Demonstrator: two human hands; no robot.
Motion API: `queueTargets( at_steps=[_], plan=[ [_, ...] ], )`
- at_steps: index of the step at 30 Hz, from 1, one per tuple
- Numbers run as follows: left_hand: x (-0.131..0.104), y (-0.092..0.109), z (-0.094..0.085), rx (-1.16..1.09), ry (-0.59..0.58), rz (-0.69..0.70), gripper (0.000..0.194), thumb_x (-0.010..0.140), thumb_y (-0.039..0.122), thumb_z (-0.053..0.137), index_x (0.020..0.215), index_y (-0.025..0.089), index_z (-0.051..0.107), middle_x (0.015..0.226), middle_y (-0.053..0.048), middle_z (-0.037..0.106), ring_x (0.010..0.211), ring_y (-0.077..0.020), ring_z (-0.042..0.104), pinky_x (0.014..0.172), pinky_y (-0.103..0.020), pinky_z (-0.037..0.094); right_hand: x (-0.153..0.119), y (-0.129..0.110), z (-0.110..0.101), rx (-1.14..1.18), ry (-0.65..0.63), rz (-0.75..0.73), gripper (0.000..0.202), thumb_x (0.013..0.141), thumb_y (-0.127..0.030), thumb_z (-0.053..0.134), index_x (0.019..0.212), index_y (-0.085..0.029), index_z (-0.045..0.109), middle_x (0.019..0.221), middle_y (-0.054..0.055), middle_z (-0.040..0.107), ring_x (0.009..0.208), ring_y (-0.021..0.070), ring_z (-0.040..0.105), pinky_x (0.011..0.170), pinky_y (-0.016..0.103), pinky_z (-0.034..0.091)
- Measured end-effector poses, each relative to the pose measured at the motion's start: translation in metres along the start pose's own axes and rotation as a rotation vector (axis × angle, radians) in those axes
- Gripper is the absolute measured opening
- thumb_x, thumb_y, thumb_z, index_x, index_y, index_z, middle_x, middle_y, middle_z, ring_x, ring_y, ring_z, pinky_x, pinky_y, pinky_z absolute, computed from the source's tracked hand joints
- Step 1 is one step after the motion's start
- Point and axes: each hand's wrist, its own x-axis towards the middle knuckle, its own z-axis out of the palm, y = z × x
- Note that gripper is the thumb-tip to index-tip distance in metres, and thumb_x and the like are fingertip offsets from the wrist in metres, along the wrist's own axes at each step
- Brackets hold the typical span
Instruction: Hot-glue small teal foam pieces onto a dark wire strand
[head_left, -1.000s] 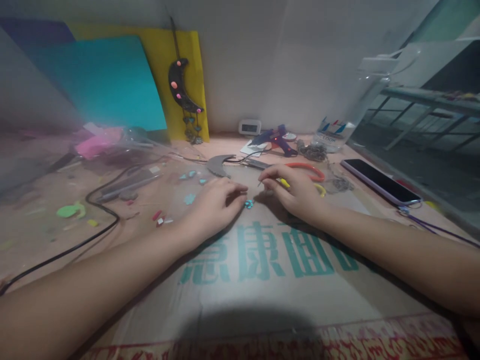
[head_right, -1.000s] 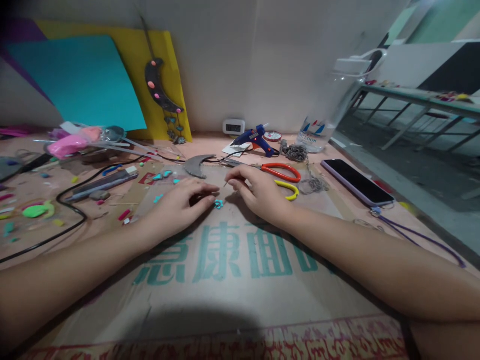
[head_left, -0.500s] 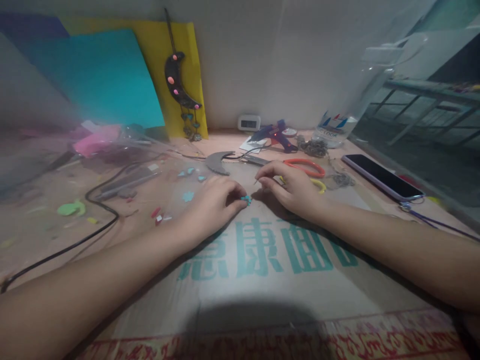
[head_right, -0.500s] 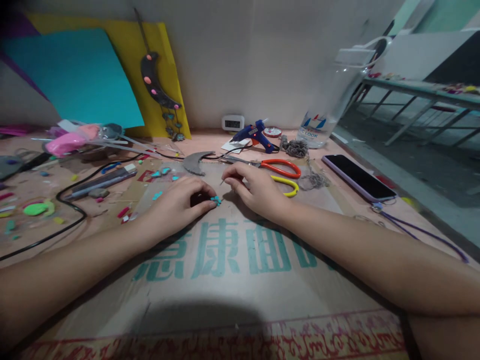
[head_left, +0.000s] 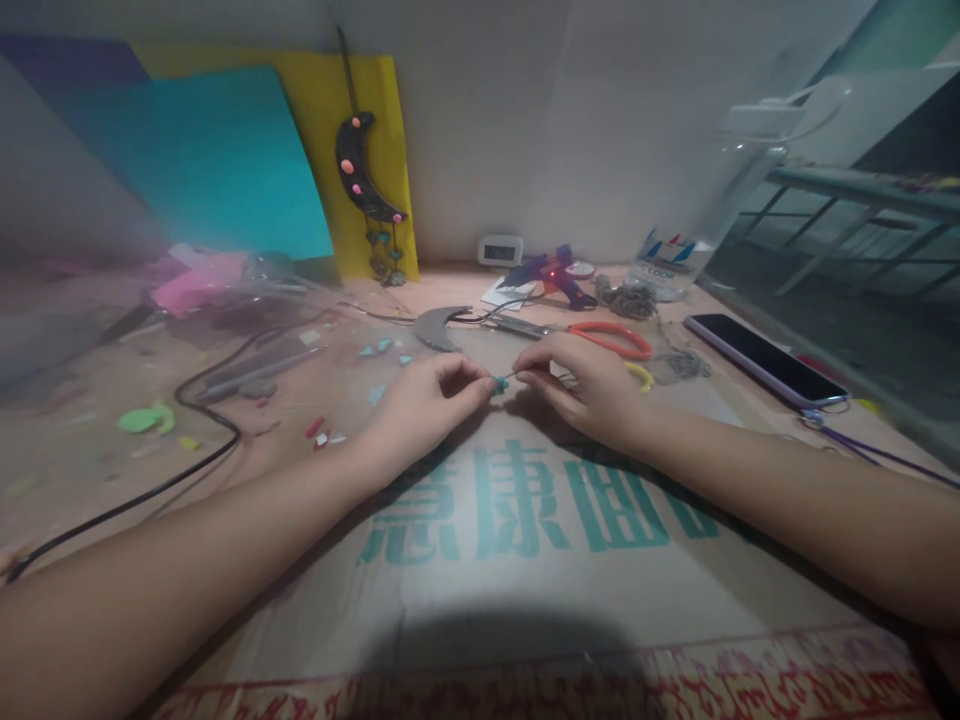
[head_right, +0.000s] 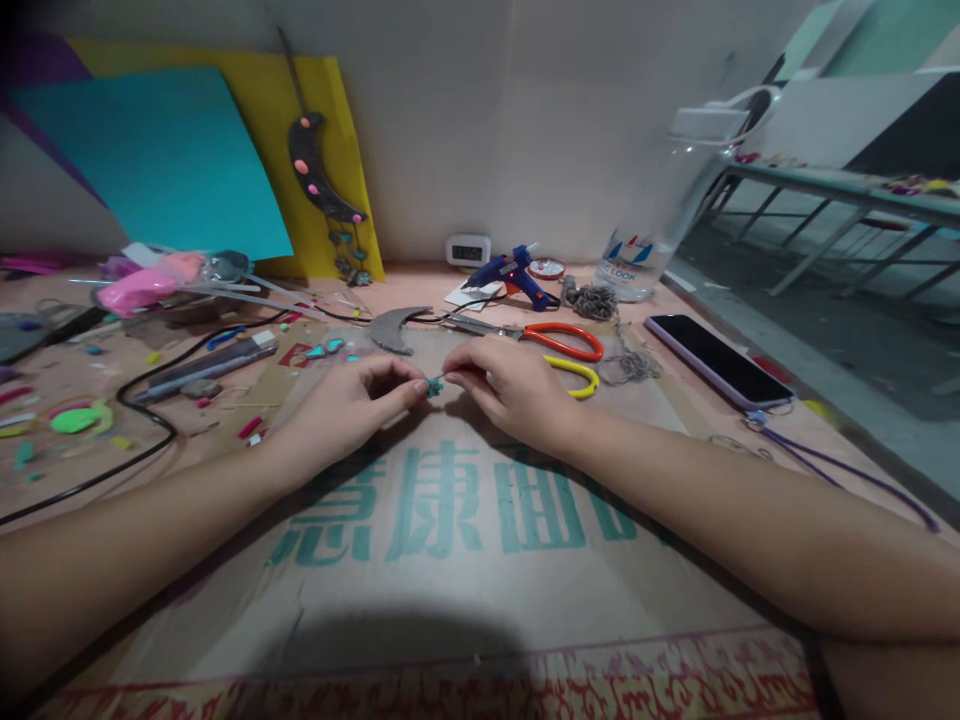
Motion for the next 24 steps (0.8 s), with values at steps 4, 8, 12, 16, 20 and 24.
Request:
queueTargets(
  at_steps=[4,8,12,16,20,24],
  plan=[
    [0.0004,-0.0005,0.0002,0.026,0.013,0.004,0.015,0.084,0.029,0.057,0.078,0.018,0.065,0.079,-0.001,0.070,0.074,-0.0159,0.062,0.071,-0.027,0.047,-0.0002,0.0019,0.0000,-0.005,-0.015,-0.008,0.007,0.090,-0.019,0.055,0.089,-0.019,0.062,0.081,0.003,0.068,0.074,0.0156,0.060,0.068,0.028,0.046],
    [-0.0002,0.0014,-0.0001,0.078,0.031,0.006,0.013,0.082,0.027,0.058,0.077,0.019,0.065,0.078,-0.001,0.070,0.073,-0.0162,0.062,0.070,-0.027,0.048,0.0003,0.0022,-0.0010,-0.069,-0.048,-0.047,0.013,0.092,-0.021,0.051,0.088,-0.019,0.063,0.079,0.003,0.067,0.075,0.0168,0.059,0.069,0.030,0.045],
    [-0.0013,0.0006,-0.0003,0.100,0.020,0.073,0.013,0.082,0.026,0.057,0.076,0.018,0.065,0.078,-0.001,0.070,0.072,-0.0157,0.061,0.070,-0.027,0.048,0.0005,0.0007,-0.0018,-0.184,-0.084,-0.104,0.018,0.093,-0.021,0.048,0.088,-0.018,0.064,0.078,0.005,0.067,0.074,0.0179,0.057,0.069,0.031,0.043],
    [-0.0022,-0.0016,-0.0001,0.118,0.016,0.102,0.014,0.083,0.027,0.056,0.077,0.017,0.064,0.077,-0.001,0.069,0.071,-0.0150,0.060,0.068,-0.026,0.046,0.0002,-0.0008,-0.0016,-0.227,-0.100,-0.174,0.018,0.093,-0.020,0.048,0.089,-0.017,0.065,0.077,0.006,0.066,0.074,0.0183,0.055,0.069,0.031,0.042],
    [-0.0026,-0.0026,0.0002,0.139,0.018,0.113,0.014,0.083,0.025,0.055,0.077,0.017,0.064,0.077,0.000,0.068,0.071,-0.0145,0.060,0.067,-0.026,0.045,-0.0003,-0.0008,-0.0010,-0.244,-0.115,-0.211,0.019,0.093,-0.019,0.047,0.090,-0.016,0.065,0.077,0.006,0.065,0.074,0.0185,0.055,0.068,0.031,0.041],
    [-0.0026,-0.0025,0.0002,0.159,0.016,0.113,0.014,0.083,0.026,0.055,0.077,0.017,0.064,0.078,-0.001,0.069,0.072,-0.0150,0.060,0.067,-0.026,0.045,-0.0003,-0.0005,-0.0007,-0.242,-0.104,-0.213,0.021,0.093,-0.016,0.045,0.089,-0.017,0.065,0.076,0.006,0.065,0.073,0.0184,0.054,0.067,0.031,0.041]
  ],
)
